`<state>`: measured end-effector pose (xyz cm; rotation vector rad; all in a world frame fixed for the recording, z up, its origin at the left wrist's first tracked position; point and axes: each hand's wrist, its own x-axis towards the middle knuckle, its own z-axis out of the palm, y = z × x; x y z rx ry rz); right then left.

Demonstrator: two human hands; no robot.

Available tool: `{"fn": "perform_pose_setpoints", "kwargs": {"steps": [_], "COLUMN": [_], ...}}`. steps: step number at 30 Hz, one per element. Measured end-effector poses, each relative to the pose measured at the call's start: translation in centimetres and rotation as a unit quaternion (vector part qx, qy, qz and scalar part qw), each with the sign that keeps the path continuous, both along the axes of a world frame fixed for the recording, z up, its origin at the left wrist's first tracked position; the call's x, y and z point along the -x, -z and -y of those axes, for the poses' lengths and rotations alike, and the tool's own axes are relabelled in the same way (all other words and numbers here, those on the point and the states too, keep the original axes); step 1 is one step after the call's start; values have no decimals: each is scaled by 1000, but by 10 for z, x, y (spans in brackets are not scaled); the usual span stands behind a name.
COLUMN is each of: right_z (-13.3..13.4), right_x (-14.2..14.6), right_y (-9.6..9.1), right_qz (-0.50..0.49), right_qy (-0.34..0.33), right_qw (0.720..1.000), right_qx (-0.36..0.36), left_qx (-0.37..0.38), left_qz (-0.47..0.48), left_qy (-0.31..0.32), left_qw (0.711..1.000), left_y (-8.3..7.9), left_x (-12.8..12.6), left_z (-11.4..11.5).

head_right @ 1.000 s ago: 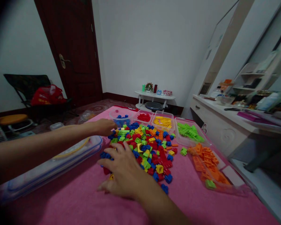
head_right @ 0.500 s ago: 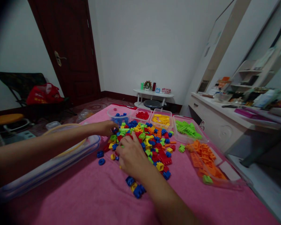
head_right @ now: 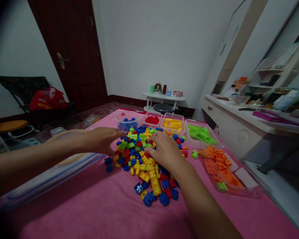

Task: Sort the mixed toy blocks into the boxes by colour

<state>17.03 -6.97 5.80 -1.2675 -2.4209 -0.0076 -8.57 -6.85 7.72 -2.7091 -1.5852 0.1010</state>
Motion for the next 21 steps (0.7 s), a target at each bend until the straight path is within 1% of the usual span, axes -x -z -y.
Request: {"fn": "perform_pose_setpoints", "kwargs": {"steps": [1, 3, 5, 8, 11, 13, 15, 18, 21], "right_z": [2, 4, 5, 5, 5, 4, 2, -1, -4], "right_x": [0, -1, -2, -4, -5, -6, -8, -13, -22], "right_y": [-5, -13, -18, -22, -24, -24, -23, -24, -27], "right_qz": [-11, -30, -49, -71, -84, -90, -98, -105, -93], "right_qy": [2, 4, 5, 5, 5, 5, 7, 18, 40], "right_qw": [1000, 1000, 999, 997, 996, 996, 995, 994, 995], "right_qx": [2, 2, -2, -8, -9, -5, -1, -3, -6], "left_qx": [24, 72, 94, 87, 70, 54, 34, -1, -22], "left_qz": [-26, -58, -46, 27, 117, 161, 190, 209, 201], "left_qy": [-8, -20, -18, -8, 5, 7, 12, 18, 31], "left_qw": [999, 996, 994, 996, 991, 985, 981, 978, 979], "left_y": [2, 12, 27, 49, 62, 65, 64, 56, 46], "left_x": [2, 4, 3, -1, -6, -13, -24, -46, -67], "left_z": [10, 27, 40, 46, 37, 27, 17, 2, -14]}}
